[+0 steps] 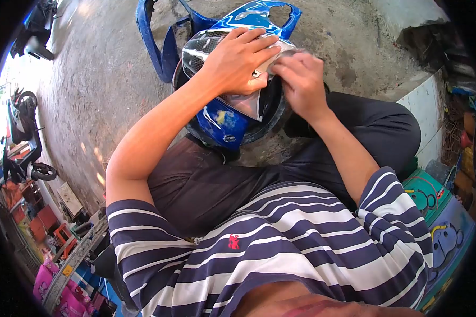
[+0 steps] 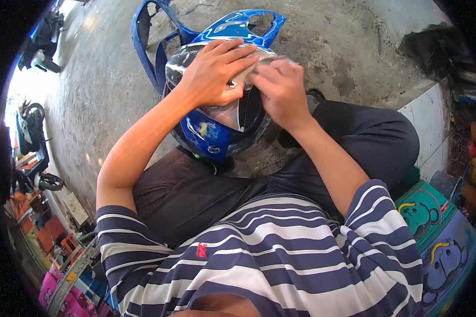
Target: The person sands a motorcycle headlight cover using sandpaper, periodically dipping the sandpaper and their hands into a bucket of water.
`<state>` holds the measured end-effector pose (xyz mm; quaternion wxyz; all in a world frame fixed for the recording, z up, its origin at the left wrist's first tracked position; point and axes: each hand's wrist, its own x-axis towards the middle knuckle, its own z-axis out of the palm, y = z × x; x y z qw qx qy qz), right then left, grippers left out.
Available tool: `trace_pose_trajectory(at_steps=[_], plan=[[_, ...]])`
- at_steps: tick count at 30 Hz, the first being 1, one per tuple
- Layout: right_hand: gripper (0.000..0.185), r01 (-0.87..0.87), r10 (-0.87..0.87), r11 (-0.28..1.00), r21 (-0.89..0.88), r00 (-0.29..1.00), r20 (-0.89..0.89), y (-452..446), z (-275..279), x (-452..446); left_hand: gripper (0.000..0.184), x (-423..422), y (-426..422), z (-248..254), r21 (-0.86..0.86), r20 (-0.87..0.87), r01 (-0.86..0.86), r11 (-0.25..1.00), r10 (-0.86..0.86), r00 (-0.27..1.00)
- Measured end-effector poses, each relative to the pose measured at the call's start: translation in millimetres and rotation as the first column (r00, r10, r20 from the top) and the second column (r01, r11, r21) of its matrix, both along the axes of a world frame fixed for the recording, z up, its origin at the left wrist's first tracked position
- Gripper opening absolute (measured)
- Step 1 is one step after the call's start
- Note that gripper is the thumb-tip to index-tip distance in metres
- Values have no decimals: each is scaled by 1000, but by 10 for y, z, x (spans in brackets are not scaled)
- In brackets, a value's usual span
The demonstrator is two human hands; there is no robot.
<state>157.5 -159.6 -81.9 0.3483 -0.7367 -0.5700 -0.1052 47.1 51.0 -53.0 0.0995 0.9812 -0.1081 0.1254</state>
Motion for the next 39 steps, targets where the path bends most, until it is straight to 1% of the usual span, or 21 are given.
trace_pose_trajectory(at_steps=[3, 7, 10, 11, 12, 13, 15, 16, 19, 22, 23, 26, 27, 30, 31, 34, 35, 38, 39], plan=[[25, 138, -138, 990, -9, 987, -87, 15, -111, 196, 67, -36, 14, -2, -22, -7, 5, 1000, -5, 1000], [23, -59, 59, 998, 22, 998, 4, 20, -14, -72, 70, -33, 73, -26, -9, 7, 18, 1000, -18, 1000], [23, 74, -74, 995, 61, 997, -2, 55, -132, 184, 73, -46, 87, -33, -18, -22, 44, 999, -45, 999], [23, 115, -114, 993, 24, 993, -36, 36, -120, 185, 73, -48, 92, -16, -11, -36, 65, 998, -66, 997], [23, 66, -65, 998, 22, 997, -39, 29, -117, 93, 74, -48, 106, 4, -1, -49, 88, 996, -88, 995], [23, 16, -15, 1000, 22, 999, -30, 23, -92, -23, 74, -47, 147, 21, 21, -116, 114, 993, -111, 987], [24, -66, 66, 997, 28, 998, 7, -6, -5, -162, 73, -26, 153, 19, 49, -98, 124, 991, -119, 988], [25, -43, 43, 998, 48, 999, 0, -12, -43, -72, 73, -27, 152, 14, 64, -93, 130, 989, -124, 988], [28, 58, -51, 994, 90, 996, -76, 38, -182, 199, 73, -50, 243, -3, 14, -76, 134, 991, -133, 988], [27, -29, 30, 999, 36, 999, -27, -18, -109, -51, 73, -69, 287, -19, -40, -53, 124, 991, -126, 991], [26, -94, 94, 995, 42, 996, 0, -34, -60, -121, 73, -78, 297, -24, -51, -45, 123, 991, -125, 991], [26, -23, 24, 997, 77, 1000, -14, -13, -127, 80, 73, -78, 325, -54, -78, -24, 140, 987, -142, 990], [26, 41, -35, 996, 83, 997, -67, 12, -139, 123, 74, -84, 333, -66, -88, -17, 152, 985, -154, 988], [27, -37, 37, 998, 40, 999, -3, -18, -101, -95, 74, -91, 333, -65, -95, -20, 150, 984, -152, 988], [28, -93, 94, 994, 62, 996, -14, -22, -77, -184, 73, -96, 329, -40, -75, -20, 138, 988, -140, 990], [29, -2, 5, 995, 96, 999, -31, 8, -135, -40, 73, -80, 339, -57, -90, -5, 152, 984, -153, 988], [30, 47, -40, 993, 112, 997, -62, 30, -187, 55, 73, -88, 343, -79, -102, -23, 142, 985, -145, 989], [29, -11, 12, 996, 90, 1000, -12, 24, -125, -82, 73, -79, 347, -82, -118, -15, 153, 981, -156, 988], [27, -94, 93, 993, 67, 996, 15, -1, -116, -175, 73, -86, 334, -57, -98, -14, 148, 984, -151, 989]])
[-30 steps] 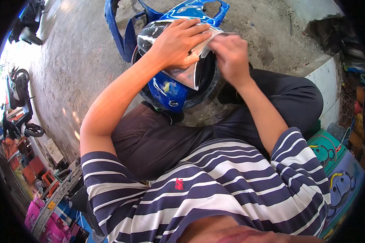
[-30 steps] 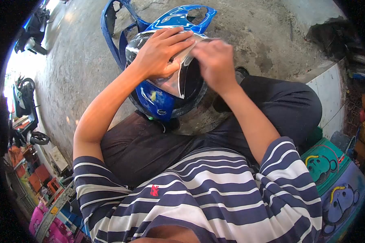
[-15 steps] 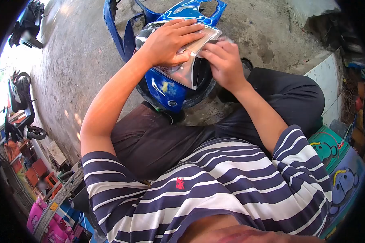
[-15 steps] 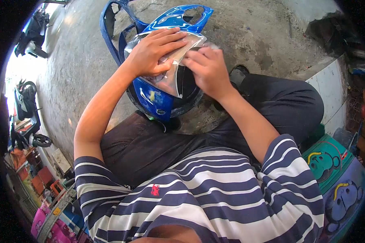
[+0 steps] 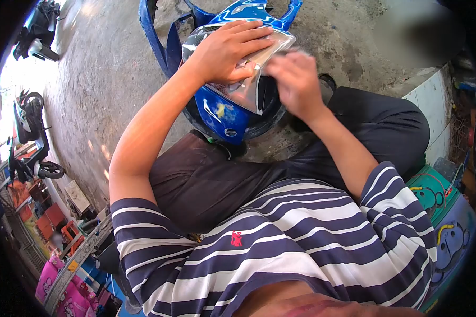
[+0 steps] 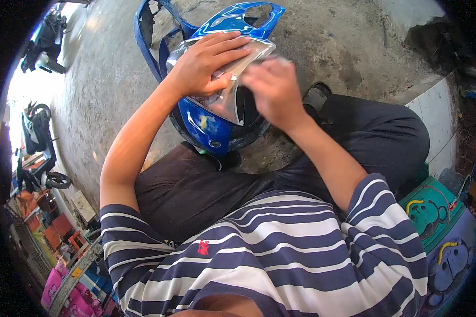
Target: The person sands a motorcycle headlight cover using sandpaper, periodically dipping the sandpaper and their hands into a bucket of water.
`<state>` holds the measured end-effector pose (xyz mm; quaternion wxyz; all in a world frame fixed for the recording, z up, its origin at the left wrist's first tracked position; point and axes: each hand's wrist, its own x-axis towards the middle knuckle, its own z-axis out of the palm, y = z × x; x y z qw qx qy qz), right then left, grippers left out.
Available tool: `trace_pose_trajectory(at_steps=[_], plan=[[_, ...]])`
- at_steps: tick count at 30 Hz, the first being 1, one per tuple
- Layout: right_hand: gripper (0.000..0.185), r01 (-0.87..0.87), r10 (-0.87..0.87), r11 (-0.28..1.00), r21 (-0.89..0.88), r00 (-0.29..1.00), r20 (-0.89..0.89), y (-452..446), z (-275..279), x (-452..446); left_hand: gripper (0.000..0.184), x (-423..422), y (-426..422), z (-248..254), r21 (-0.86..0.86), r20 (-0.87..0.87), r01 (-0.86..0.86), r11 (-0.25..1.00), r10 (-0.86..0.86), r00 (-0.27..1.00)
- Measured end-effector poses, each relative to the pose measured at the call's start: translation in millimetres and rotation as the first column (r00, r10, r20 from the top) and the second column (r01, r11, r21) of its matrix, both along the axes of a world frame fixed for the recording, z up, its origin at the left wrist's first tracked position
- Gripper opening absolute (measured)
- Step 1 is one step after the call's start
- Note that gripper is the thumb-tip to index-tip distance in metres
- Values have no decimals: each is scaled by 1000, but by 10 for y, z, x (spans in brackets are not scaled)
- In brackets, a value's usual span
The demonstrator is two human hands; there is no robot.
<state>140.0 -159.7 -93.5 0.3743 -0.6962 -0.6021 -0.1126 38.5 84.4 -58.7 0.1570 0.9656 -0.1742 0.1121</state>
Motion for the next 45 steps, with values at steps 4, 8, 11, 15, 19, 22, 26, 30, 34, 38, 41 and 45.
trace_pose_trajectory(at_steps=[4, 8, 11, 15, 19, 22, 26, 30, 34, 38, 41, 45], plan=[[25, 140, -140, 989, 39, 990, -7, 34, -17, 281, 74, 30, 7, -43, 7, 21, 2, 1000, -2, 1000], [24, 64, -63, 997, 34, 998, -24, 35, -1, 140, 73, 13, 9, -7, -2, 8, 4, 1000, -4, 1000], [27, 48, -49, 999, -12, 997, -56, -24, 93, 51, 73, 14, -9, -26, 1, 22, -10, 1000, 10, 1000], [29, 156, -152, 988, 24, 983, -102, 30, -83, 366, 74, 3, -7, -17, 2, 23, 1, 1000, -1, 1000], [29, 61, -61, 998, 0, 998, -33, -18, 107, 76, 74, 4, -15, -21, 6, 32, -14, 1000, 13, 999], [28, 216, -210, 972, 91, 975, -73, 49, -65, 502, 73, -2, -4, -56, 6, 29, 3, 1000, -3, 1000], [26, 11, -10, 1000, 7, 999, -42, -2, 103, 54, 70, 4, 3, -26, 7, 31, -3, 1000, 3, 1000], [27, 223, -210, 971, 87, 968, -141, 53, -62, 481, 70, 13, -6, -37, 9, 33, -1, 1000, 0, 999], [26, 105, -103, 994, 34, 993, -55, 24, 34, 257, 71, 25, 4, -14, 31, 22, -3, 1000, 2, 1000], [25, 198, -192, 978, 63, 977, -91, 30, -139, 521, 71, 9, -43, -34, 51, 6, -8, 999, 8, 1000], [25, 88, -86, 995, 37, 995, -54, 30, -24, 251, 70, 46, -18, 9, 43, 1, 7, 999, -7, 1000], [25, 182, -179, 982, 42, 982, -55, -2, -86, 448, 68, 51, -70, -26, 70, -3, -9, 998, 9, 1000]])
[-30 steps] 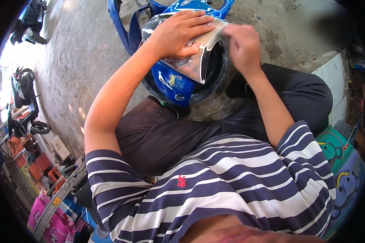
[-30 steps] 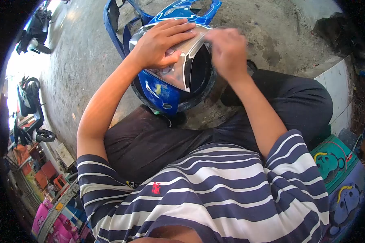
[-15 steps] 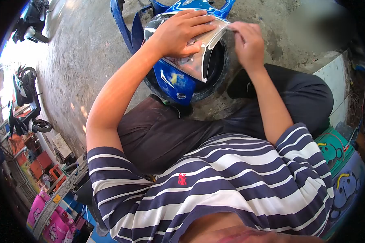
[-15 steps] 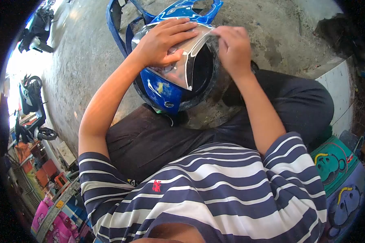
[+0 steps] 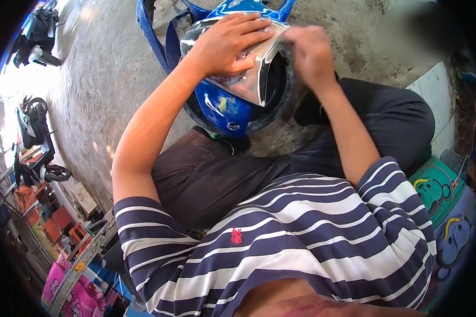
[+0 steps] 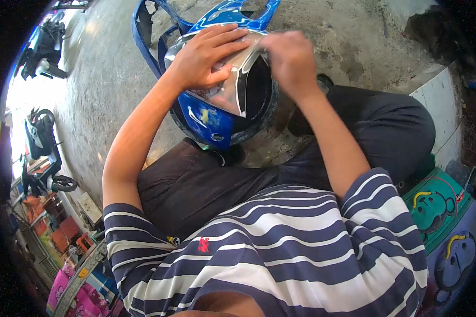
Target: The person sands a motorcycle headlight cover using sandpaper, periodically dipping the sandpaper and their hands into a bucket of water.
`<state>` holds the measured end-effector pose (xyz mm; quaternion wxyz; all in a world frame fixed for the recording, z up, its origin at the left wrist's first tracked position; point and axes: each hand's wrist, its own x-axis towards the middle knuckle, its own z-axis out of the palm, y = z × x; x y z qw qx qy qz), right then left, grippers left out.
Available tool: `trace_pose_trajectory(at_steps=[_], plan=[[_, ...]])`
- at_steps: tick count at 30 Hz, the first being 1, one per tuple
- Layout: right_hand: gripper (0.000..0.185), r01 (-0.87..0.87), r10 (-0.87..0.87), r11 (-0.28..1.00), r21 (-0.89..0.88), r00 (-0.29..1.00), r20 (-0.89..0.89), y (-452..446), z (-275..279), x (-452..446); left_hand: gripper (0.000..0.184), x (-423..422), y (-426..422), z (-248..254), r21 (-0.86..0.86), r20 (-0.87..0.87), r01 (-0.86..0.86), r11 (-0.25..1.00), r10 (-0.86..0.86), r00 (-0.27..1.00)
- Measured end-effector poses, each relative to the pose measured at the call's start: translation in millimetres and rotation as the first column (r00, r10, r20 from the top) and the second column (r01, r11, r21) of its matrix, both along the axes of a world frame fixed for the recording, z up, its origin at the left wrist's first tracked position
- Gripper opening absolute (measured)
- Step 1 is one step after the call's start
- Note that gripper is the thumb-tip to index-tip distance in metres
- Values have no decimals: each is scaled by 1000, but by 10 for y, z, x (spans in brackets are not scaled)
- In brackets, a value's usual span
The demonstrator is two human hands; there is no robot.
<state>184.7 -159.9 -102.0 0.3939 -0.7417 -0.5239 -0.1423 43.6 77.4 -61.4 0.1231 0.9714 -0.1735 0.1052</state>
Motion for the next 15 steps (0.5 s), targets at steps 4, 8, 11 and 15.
trace_pose_trajectory(at_steps=[4, 8, 11, 15], plan=[[25, -87, 86, 996, 16, 996, 15, 36, 26, -102, 68, 6, 29, 37, -13, -2, 9, 1000, -9, 1000], [26, -31, 32, 998, 47, 999, -13, 17, -38, -30, 68, 10, 7, 29, 7, 9, 1, 1000, -1, 1000], [22, -26, 26, 1000, 8, 999, -37, 24, -23, -102, 70, -13, 36, 31, -24, -2, 12, 1000, -12, 1000], [22, -55, 56, 998, 35, 998, -39, 19, 23, -96, 66, -11, 30, 33, -19, 3, -3, 1000, 3, 1000]])
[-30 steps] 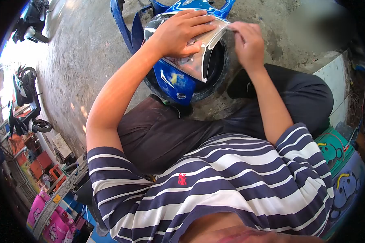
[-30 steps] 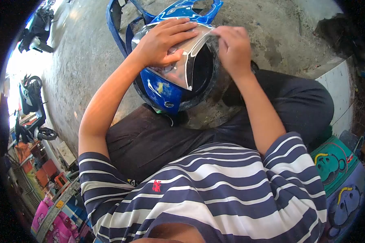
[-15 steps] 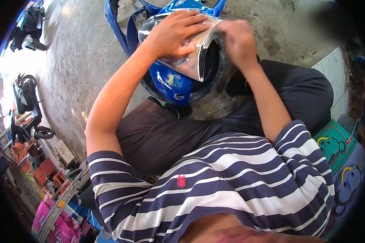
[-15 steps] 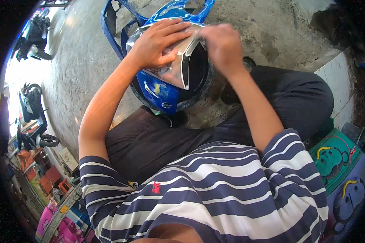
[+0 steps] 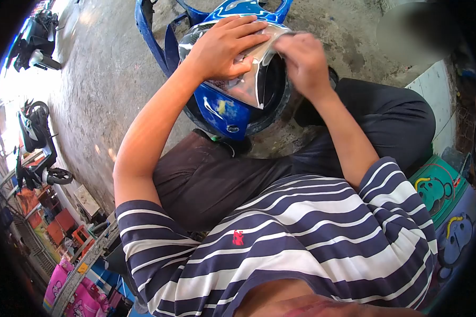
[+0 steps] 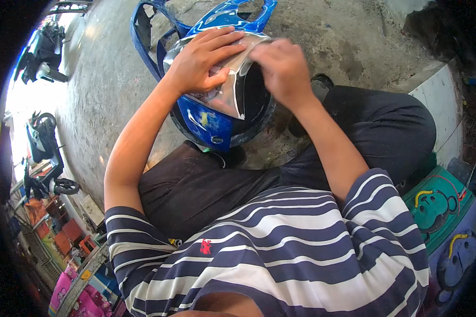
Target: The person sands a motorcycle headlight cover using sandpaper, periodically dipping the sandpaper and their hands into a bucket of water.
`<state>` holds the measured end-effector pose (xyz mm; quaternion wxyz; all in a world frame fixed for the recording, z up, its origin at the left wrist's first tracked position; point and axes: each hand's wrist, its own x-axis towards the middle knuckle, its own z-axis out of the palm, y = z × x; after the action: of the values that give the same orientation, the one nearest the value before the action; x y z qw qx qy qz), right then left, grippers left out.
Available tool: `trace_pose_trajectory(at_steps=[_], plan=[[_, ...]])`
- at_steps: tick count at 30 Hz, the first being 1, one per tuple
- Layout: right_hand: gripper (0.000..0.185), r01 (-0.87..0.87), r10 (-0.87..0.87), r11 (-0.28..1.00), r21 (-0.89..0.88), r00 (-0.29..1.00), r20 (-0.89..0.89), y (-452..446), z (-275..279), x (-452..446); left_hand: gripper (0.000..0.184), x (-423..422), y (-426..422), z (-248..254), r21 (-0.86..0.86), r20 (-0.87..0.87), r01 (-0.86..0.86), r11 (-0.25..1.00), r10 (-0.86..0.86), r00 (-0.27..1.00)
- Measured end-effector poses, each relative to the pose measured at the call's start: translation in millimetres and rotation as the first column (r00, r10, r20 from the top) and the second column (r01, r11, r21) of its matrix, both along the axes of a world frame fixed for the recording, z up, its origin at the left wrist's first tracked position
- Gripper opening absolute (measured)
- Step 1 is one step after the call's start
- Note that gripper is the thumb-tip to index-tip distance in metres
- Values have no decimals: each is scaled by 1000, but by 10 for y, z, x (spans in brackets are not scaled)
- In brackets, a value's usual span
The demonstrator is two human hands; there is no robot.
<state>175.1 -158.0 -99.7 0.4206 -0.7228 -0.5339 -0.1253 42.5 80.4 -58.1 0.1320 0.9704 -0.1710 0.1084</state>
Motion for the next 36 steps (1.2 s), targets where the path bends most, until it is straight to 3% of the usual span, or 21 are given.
trace_pose_trajectory(at_steps=[2, 6, 10, 15, 20, 24, 27, 32, 36], plan=[[22, 87, -87, 996, 3, 996, -13, 6, -101, 177, 69, -1, 8, -57, -17, 18, 2, 1000, -2, 1000], [25, -56, 56, 998, -18, 998, 18, 10, 73, -184, 70, -2, 51, 35, -24, 13, 22, 999, -22, 1000], [23, 91, -91, 996, 12, 996, 3, 32, -68, 157, 69, -12, 34, -3, -33, 16, 14, 999, -13, 1000], [28, -74, 74, 997, -28, 997, 7, -7, 76, -244, 68, -19, 21, 21, -3, 7, 6, 1000, -6, 1000], [31, 89, -89, 996, 3, 996, 5, 45, -134, 145, 68, -24, -27, 22, -2, -5, 5, 1000, -5, 1000], [26, -81, 81, 994, -79, 997, 8, -17, 128, -211, 66, 9, -42, -1, -2, 1, 14, 1000, -14, 1000], [27, 93, -93, 996, -4, 996, 15, 20, -79, 169, 66, 15, -59, 16, -5, 3, 11, 1000, -11, 1000], [26, -64, 64, 996, -59, 998, 5, -36, 58, -137, 66, 9, -48, 35, 20, -12, 5, 1000, -5, 1000], [26, 142, -142, 990, -3, 990, -22, 6, -151, 247, 69, 4, -67, 28, -7, -7, 10, 1000, -10, 1000]])
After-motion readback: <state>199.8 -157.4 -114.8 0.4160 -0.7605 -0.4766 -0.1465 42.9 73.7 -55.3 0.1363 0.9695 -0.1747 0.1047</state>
